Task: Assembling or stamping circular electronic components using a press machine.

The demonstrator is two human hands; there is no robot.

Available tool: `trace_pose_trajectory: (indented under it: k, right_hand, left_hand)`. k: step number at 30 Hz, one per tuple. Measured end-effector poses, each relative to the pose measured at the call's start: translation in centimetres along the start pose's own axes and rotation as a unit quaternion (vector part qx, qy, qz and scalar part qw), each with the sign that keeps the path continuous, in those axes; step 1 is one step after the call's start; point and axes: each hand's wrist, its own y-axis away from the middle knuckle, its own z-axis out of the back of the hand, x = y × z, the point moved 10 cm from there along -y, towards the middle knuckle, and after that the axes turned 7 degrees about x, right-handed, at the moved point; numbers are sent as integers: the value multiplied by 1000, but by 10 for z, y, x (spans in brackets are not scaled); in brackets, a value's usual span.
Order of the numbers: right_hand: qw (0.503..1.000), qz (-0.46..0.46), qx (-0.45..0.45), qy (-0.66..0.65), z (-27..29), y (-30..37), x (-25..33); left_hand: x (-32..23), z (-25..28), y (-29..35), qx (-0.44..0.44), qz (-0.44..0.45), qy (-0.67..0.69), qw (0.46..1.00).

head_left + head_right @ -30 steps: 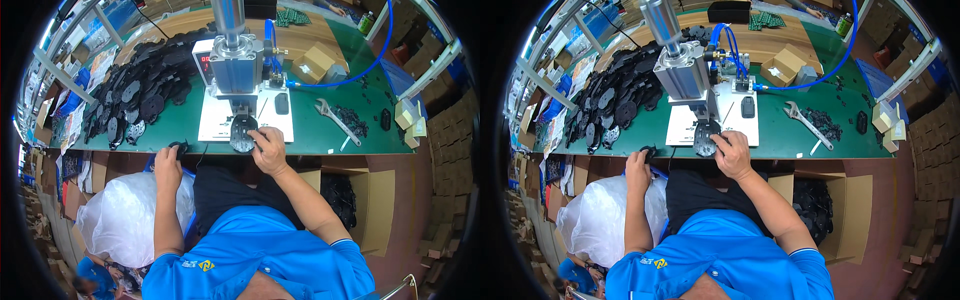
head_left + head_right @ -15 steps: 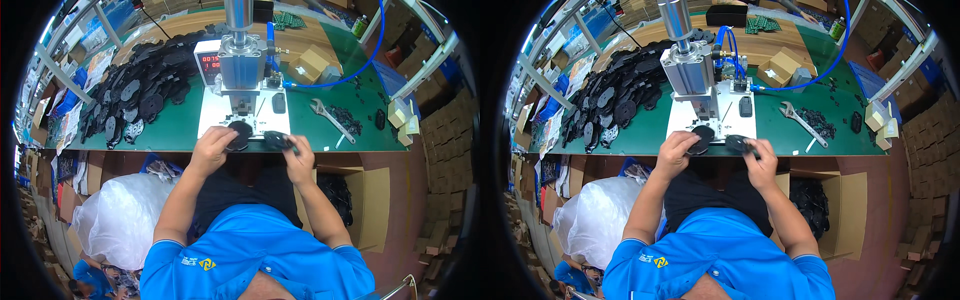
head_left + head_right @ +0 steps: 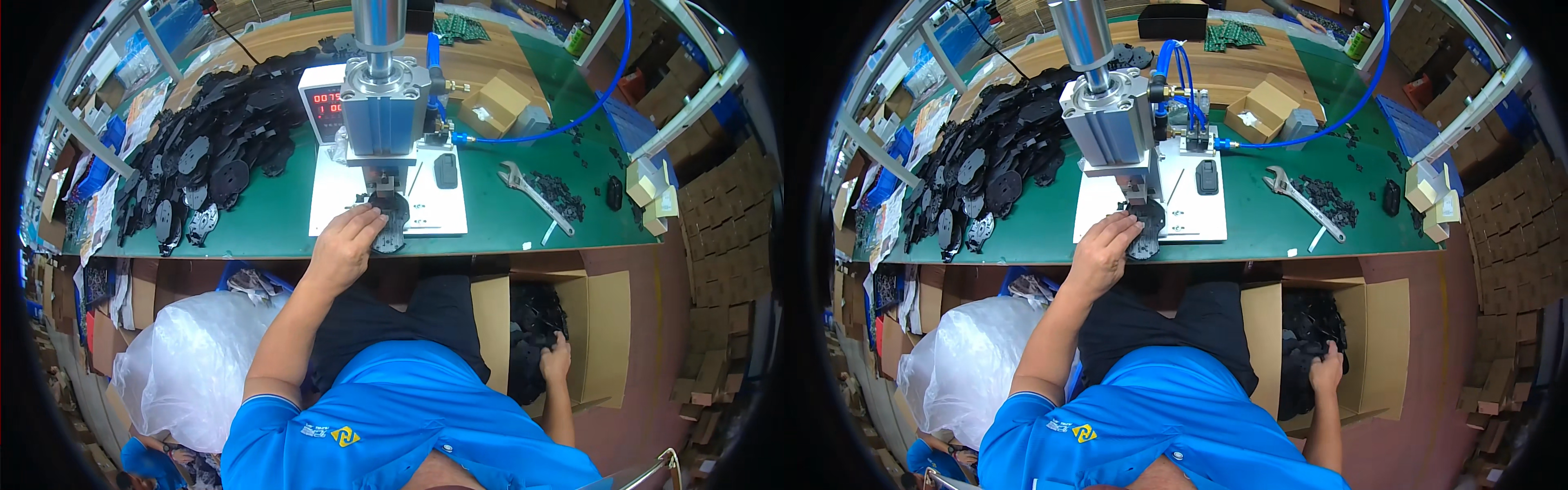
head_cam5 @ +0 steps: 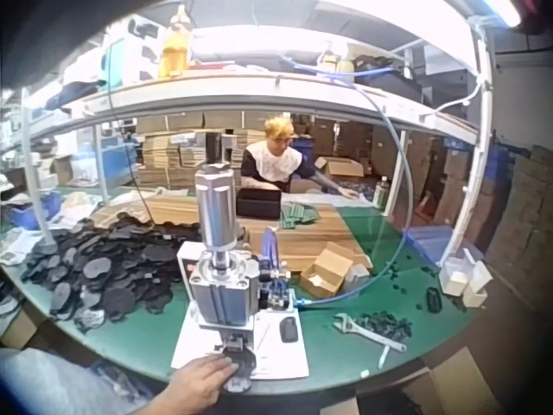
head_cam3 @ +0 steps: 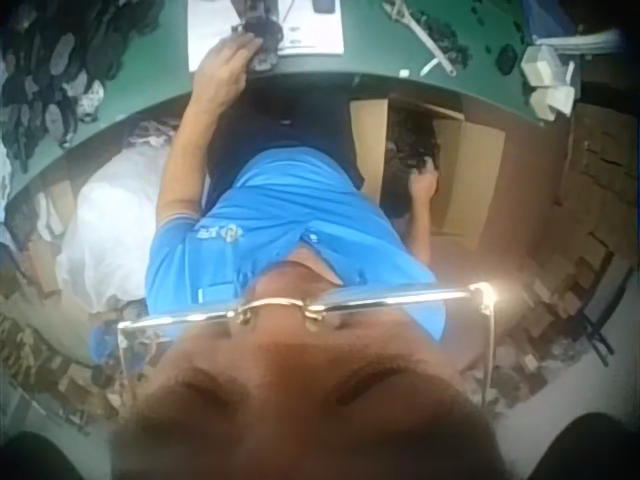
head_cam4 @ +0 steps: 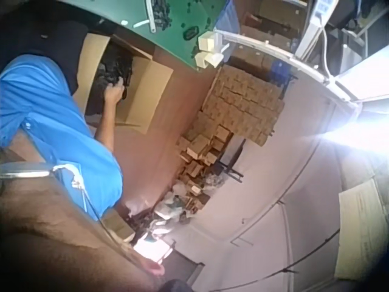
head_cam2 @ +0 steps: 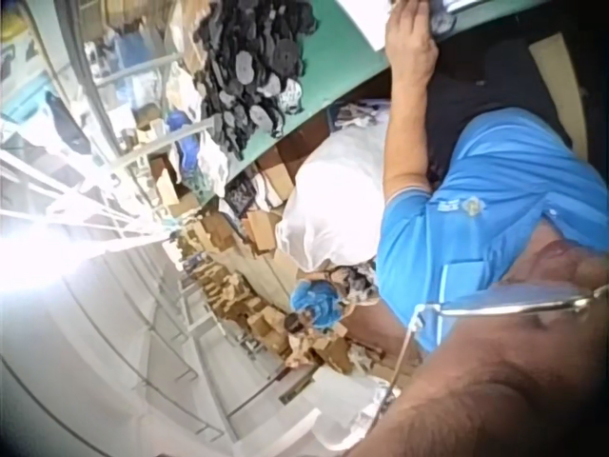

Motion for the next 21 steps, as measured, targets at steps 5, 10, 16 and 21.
trace_pose_trajectory:
  k: [5, 10, 16, 21]
  right_hand:
    - [987, 134, 43, -80, -9, -16, 148]
    - [856, 487, -6, -173, 3, 27, 377]
    - [769, 619, -26, -160, -24, 45, 483]
    - [757, 635, -56, -144, -34, 45, 494]
  left_hand:
    - [0, 1, 7, 1, 25, 8, 1000]
    - [2, -1, 7, -14, 29, 22, 999]
    - [6, -9, 14, -26, 19, 46, 998]
    - [7, -10, 19, -28, 31, 48, 998]
